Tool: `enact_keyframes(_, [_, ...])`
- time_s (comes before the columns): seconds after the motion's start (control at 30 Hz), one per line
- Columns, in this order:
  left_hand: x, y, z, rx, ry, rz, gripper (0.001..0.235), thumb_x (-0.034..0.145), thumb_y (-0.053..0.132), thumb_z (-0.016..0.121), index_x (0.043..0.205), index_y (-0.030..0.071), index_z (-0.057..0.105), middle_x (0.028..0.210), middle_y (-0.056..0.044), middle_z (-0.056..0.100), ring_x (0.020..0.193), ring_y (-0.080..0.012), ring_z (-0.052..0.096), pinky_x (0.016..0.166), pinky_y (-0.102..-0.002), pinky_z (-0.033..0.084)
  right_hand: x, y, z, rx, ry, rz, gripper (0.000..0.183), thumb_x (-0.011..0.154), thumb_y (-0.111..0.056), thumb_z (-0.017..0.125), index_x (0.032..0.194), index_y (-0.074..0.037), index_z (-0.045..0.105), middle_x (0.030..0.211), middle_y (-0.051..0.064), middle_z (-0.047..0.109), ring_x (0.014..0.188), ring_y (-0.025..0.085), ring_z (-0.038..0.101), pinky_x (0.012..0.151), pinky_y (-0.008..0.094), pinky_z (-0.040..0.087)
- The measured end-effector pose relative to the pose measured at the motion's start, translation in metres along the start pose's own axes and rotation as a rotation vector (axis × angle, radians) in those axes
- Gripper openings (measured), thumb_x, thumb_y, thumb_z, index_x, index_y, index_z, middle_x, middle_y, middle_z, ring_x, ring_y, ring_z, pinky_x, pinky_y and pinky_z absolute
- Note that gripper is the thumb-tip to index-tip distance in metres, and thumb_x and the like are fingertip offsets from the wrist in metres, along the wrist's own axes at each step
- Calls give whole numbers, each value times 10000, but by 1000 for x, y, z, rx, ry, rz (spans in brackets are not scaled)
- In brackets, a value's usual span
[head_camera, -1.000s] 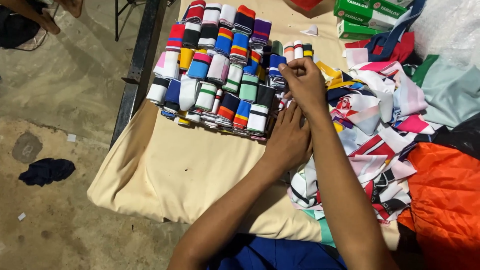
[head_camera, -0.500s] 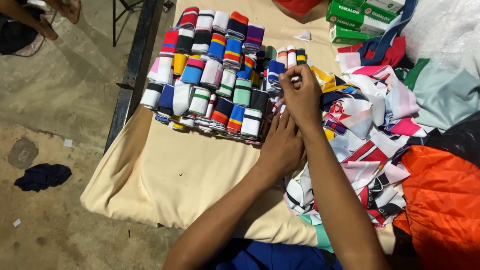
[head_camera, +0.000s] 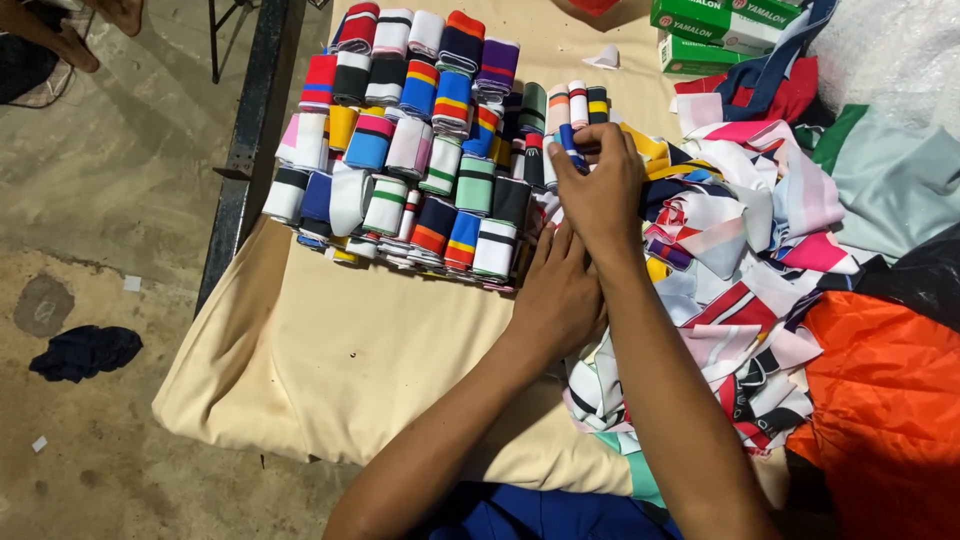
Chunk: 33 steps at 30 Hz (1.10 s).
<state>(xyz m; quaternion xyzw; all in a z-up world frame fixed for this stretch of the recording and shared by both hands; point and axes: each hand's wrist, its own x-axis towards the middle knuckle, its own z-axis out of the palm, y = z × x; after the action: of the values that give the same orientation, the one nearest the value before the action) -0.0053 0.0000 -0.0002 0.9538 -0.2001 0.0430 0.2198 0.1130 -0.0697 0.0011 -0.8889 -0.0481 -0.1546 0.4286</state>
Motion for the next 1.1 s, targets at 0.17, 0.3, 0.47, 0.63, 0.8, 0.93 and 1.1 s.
enact_keyframes(0.17, [1,0,1,-5,-31,-19,668,873,311,552,1460,-5,525,1570,-304,377,1519,-501,274,1245,-583,208,1,6,1,40,54,-50,144,910,-124,756,1006,-50,678,940,139,672,853,370,718,786,437,539])
enact_keyframes(0.3, [1,0,0,-11,-55,-25,678,883,330,553,1474,0,511,1577,-304,368,1533,-504,245,1252,-592,186,2,7,0,9,156,-112,103,899,-124,736,979,-74,694,896,125,660,855,371,696,772,439,526])
enact_keyframes(0.47, [-1,2,3,28,54,-12,661,901,331,556,1468,-3,495,1555,-297,406,1523,-491,279,1251,-632,192,3,-22,-22,19,212,-179,92,948,-99,717,1036,-80,705,1004,86,562,910,279,607,795,385,491])
enact_keyframes(0.63, [1,24,-39,1,240,-2,538,952,199,590,1471,120,476,1641,-207,345,1563,-431,288,1272,-603,285,0,-78,-94,306,-172,154,155,1076,-101,636,1230,-102,646,756,-57,444,628,68,423,472,209,399])
enact_keyframes(0.8, [-3,41,-69,-436,590,258,417,867,-14,613,1280,23,578,1388,-198,575,1267,-424,634,1032,-528,546,-18,-89,-138,430,-193,53,153,1093,-86,701,1242,-89,665,840,7,625,660,49,553,550,157,479])
enact_keyframes(0.93, [-17,57,-91,-652,602,106,263,980,5,579,1230,84,598,1167,-87,708,1074,-303,703,948,-406,519,-31,-83,-153,445,-207,-148,122,1145,40,634,1263,50,605,1091,223,709,826,207,702,743,244,590])
enact_keyframes(1.1, [-31,53,-88,-1064,387,-196,210,1033,216,568,1182,103,666,1167,-53,734,1082,-187,737,996,-311,583,-54,-85,-162,291,-284,-45,222,1026,42,593,1248,42,602,1231,191,640,1135,287,654,1010,350,580])
